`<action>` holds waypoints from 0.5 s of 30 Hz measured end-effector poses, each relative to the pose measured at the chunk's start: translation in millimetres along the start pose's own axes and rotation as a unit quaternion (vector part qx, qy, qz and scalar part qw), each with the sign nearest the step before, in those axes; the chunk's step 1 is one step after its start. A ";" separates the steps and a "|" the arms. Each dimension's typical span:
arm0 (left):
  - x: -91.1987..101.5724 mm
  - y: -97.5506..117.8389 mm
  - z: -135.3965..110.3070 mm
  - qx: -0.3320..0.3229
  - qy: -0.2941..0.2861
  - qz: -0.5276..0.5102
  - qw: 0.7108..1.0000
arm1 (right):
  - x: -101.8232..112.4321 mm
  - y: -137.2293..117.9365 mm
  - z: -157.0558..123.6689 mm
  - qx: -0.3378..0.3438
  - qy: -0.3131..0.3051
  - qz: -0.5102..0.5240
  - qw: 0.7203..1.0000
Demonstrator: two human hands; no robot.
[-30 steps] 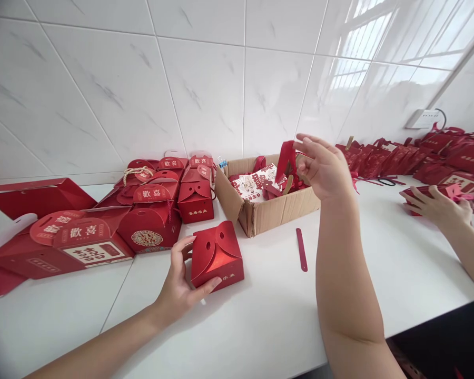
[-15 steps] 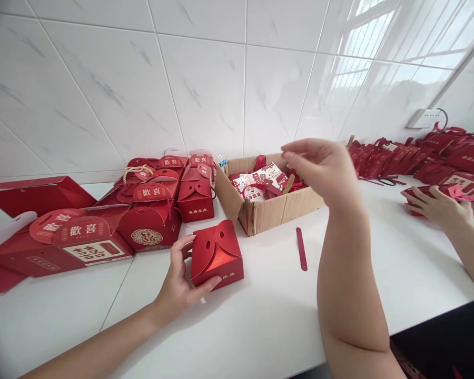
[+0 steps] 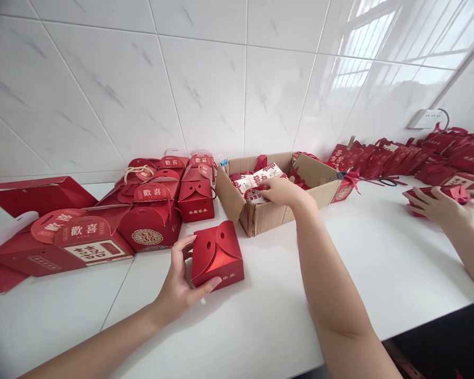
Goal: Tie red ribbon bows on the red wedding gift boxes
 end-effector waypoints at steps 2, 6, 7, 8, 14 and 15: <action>0.2 0.6 0.1 0.001 0.003 0.000 1.000 | 0.8 0.7 -0.1 0.005 0.000 0.002 1.000; 0.5 2.0 -0.4 0.005 0.001 0.000 1.000 | 5.9 -4.8 -4.2 0.012 0.042 0.037 0.998; 0.5 2.2 -0.6 0.005 0.001 0.000 1.000 | 9.8 -7.3 -7.2 0.010 0.073 0.067 0.995; 0.5 2.4 -0.8 0.005 0.001 0.000 1.000 | 15.1 -9.6 -11.6 0.009 0.117 0.111 0.987; 0.4 3.2 -0.7 -0.005 0.002 0.001 1.000 | 57.1 4.5 -77.3 0.090 0.391 0.358 0.843; 0.5 3.2 -0.6 -0.006 0.003 -0.001 1.000 | 62.0 15.6 -91.3 0.091 0.395 0.352 0.844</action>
Point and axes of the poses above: each hand's wrist, its own z-axis towards the middle knuckle, its own x-axis out of the back of the hand, y = z × x, the point moved 3 cm from there along z, towards the middle knuckle, and after that the axes turned 7 degrees about -y, right-handed, at the moved point
